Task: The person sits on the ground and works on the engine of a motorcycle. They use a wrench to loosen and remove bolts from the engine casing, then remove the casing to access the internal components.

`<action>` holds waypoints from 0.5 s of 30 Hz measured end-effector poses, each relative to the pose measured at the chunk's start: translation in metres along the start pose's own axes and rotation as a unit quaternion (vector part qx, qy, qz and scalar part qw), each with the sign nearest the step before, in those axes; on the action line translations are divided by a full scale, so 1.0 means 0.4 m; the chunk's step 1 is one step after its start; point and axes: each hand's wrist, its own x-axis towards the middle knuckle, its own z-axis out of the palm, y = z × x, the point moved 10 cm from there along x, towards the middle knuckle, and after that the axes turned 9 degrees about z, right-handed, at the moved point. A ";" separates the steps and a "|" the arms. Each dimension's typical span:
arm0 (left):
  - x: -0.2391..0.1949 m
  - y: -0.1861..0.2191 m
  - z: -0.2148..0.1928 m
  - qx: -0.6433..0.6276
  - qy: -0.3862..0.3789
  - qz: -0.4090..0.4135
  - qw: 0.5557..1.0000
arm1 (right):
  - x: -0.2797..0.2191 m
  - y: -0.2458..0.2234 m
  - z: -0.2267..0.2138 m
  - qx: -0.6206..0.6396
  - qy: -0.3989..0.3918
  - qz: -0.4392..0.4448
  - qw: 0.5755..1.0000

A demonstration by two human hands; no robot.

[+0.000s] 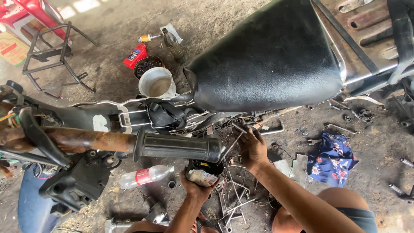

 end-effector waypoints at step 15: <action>0.054 -0.101 0.015 0.017 -0.045 -0.076 0.996 | 0.002 -0.016 0.206 -0.753 -0.161 -0.001 0.638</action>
